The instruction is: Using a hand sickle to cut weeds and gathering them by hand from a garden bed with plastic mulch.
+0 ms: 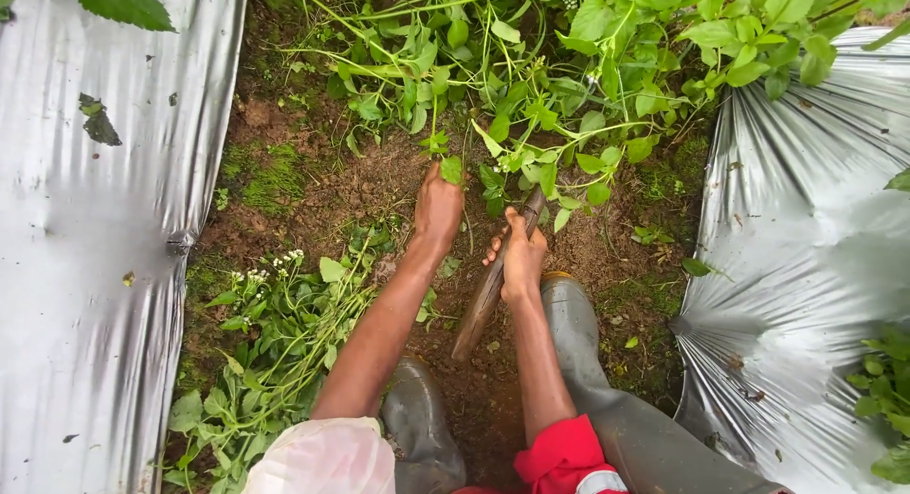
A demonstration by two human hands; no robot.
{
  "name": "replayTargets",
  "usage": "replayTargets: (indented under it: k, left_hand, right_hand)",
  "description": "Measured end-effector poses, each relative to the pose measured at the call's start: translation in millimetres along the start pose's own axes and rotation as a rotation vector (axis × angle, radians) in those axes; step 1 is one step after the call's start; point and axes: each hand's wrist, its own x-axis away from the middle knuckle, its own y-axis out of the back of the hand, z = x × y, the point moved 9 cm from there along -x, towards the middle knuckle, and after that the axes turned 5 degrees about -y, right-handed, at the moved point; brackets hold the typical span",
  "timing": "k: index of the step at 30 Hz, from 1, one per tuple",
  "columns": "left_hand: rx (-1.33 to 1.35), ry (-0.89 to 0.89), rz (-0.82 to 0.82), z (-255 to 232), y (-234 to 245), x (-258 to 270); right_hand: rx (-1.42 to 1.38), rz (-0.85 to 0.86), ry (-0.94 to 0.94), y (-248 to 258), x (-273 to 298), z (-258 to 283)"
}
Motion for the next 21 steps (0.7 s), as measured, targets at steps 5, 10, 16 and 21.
replayTargets:
  k: [5,10,16,21]
  left_hand:
    - [0.337,0.214,0.135,-23,65,8]
    - [0.878,0.407,0.111,-19,93,27]
    - [0.735,0.156,0.159,-61,94,6]
    - [0.221,0.146,0.010,-81,91,-22]
  right_hand:
    - [0.020,0.003,0.020,6,-10,4]
    - [0.001,-0.027,0.040,15,-14,17]
    - [-0.093,-0.078,0.043,30,-19,26]
    - [-0.115,-0.105,0.014,40,-25,28]
